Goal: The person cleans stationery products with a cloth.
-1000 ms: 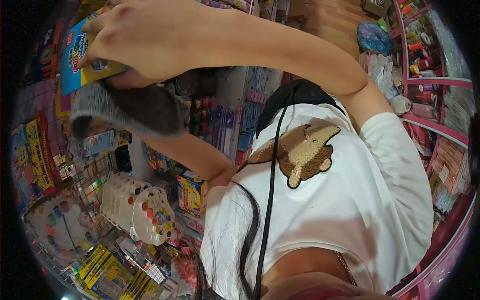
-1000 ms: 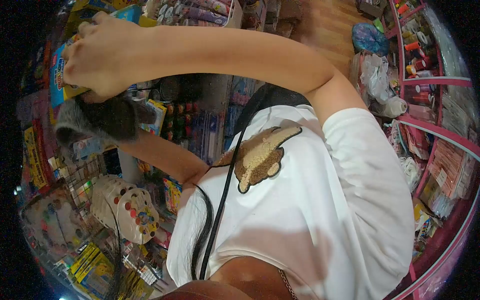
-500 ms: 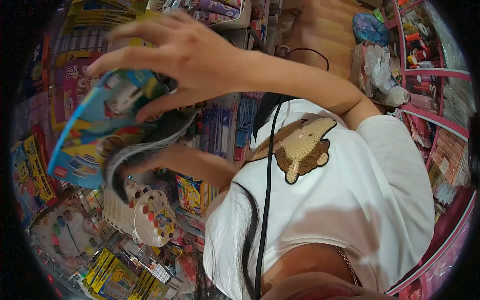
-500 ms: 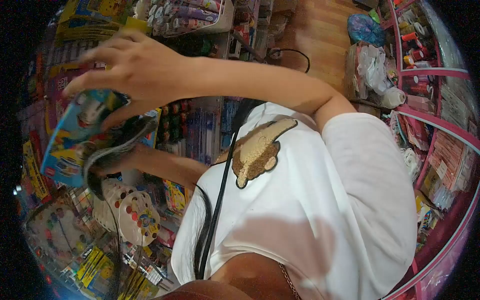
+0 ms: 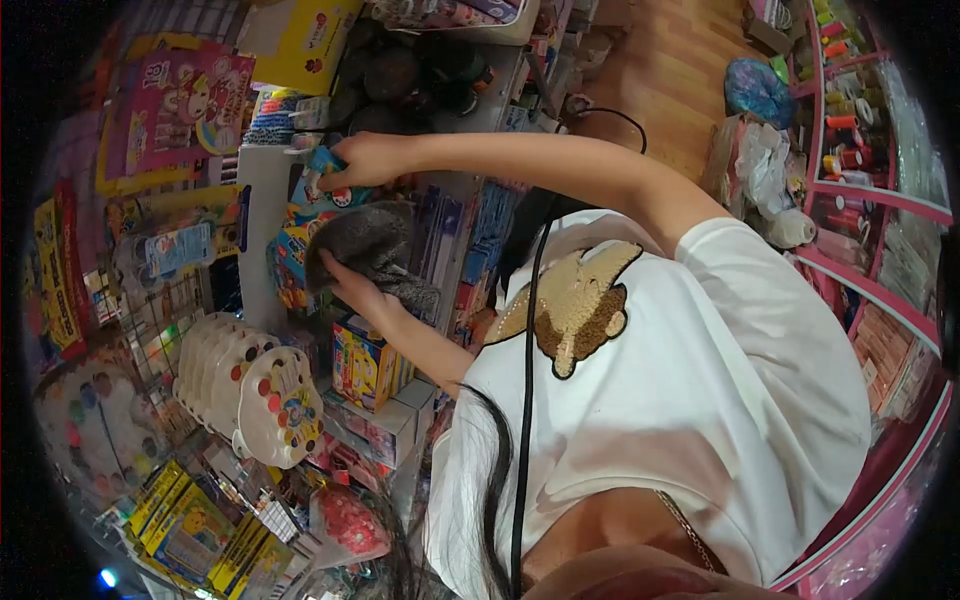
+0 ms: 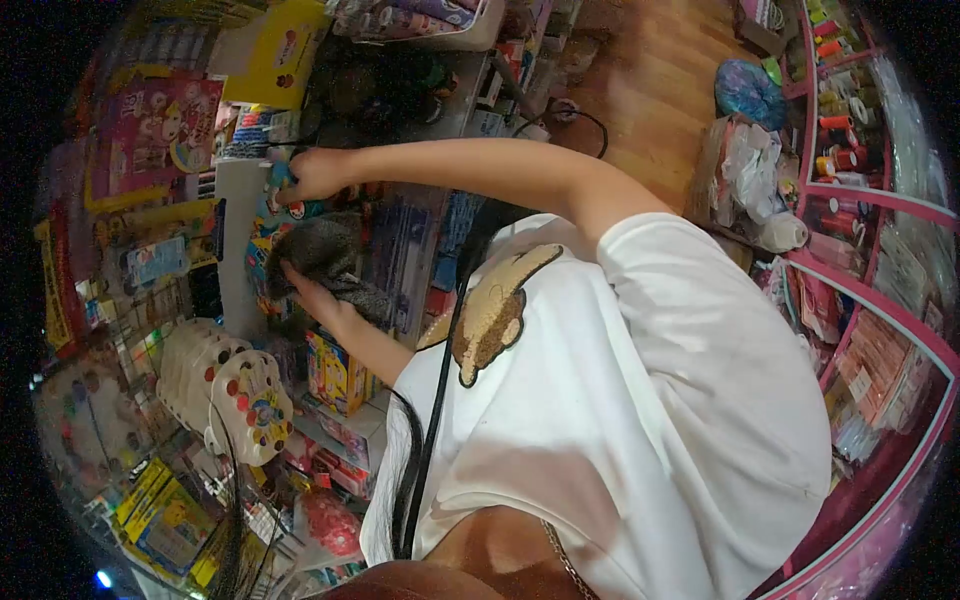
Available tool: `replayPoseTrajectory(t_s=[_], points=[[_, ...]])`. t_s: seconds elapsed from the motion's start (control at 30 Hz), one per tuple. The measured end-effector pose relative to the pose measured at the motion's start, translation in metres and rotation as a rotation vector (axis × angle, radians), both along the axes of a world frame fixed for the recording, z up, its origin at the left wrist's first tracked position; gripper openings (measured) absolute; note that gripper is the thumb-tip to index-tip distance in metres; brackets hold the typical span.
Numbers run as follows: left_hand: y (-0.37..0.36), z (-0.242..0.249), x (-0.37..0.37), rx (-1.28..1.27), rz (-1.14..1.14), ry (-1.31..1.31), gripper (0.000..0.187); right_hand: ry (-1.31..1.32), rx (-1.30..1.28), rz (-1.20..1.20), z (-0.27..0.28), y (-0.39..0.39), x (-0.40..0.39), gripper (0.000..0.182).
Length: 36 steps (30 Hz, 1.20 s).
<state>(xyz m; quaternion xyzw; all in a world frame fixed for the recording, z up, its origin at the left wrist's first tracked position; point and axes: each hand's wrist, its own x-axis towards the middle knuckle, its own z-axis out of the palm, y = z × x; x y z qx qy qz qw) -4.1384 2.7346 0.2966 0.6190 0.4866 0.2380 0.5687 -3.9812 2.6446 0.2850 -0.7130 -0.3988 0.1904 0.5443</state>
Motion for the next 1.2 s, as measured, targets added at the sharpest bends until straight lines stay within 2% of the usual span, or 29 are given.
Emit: replayPoseTrajectory(t_s=[0.03,0.13,0.2,0.33,0.4,0.47,0.53,0.63,0.73,0.8,0.83,0.87,0.9,0.93,1.03,1.13,1.2], points=[[0.003,0.004,0.002,-0.015,0.069,0.023,0.071,-0.002,-0.191,0.045,0.002,0.01,0.007,0.056],[0.011,0.001,-0.003,0.074,-0.089,0.069,0.073,-0.062,-0.222,0.016,0.008,0.024,0.008,0.056],[0.017,-0.002,0.001,0.116,-0.102,0.168,0.075,-0.071,-0.234,-0.014,0.004,0.028,0.009,0.056],[0.04,-0.016,0.002,0.138,-0.234,0.264,0.094,-0.24,-0.245,-0.13,-0.023,0.047,0.014,0.054],[0.042,-0.015,0.003,0.151,-0.253,0.303,0.099,-0.242,-0.298,-0.114,-0.018,0.048,0.014,0.054],[0.037,-0.012,0.002,0.216,-0.195,0.363,0.086,-0.276,-0.326,-0.178,-0.016,0.046,0.01,0.055],[0.021,0.002,0.005,0.335,-0.091,0.43,0.063,-0.296,-0.299,-0.289,-0.013,0.032,0.008,0.058],[0.018,0.019,-0.008,0.347,-0.342,0.192,0.066,-0.162,-0.17,-0.301,0.0,-0.007,0.012,0.064],[-0.04,0.06,0.004,0.198,-0.159,-0.041,0.065,-0.006,-0.049,-0.217,0.02,-0.046,-0.015,0.066],[-0.041,0.05,0.017,-0.039,-0.45,-0.398,0.06,0.093,0.233,-0.117,0.02,-0.062,-0.044,0.07],[-0.042,0.045,0.025,-0.16,-0.596,-0.576,0.058,0.041,0.31,-0.115,0.013,-0.062,-0.053,0.069],[-0.062,0.05,0.033,-0.218,-0.683,-0.61,0.05,-0.208,0.388,-0.23,0.01,-0.062,-0.057,0.068],[-0.071,0.044,0.038,-0.253,-0.733,-0.654,0.048,-0.29,0.371,-0.303,0.01,-0.068,-0.056,0.063],[-0.072,0.043,0.043,-0.291,-0.8,-0.627,0.047,-0.372,0.351,-0.378,0.009,-0.075,-0.055,0.058],[-0.055,0.049,0.06,-0.396,-1.016,-0.391,0.044,-0.163,0.39,-0.498,-0.001,-0.096,-0.041,0.043],[-0.029,0.059,0.083,0.373,-0.675,-0.152,0.046,-0.149,0.329,-0.761,-0.003,-0.113,-0.033,0.049],[0.014,0.053,0.098,0.416,-0.361,-0.312,0.05,-0.122,0.36,-0.783,-0.017,-0.119,-0.024,0.05]])
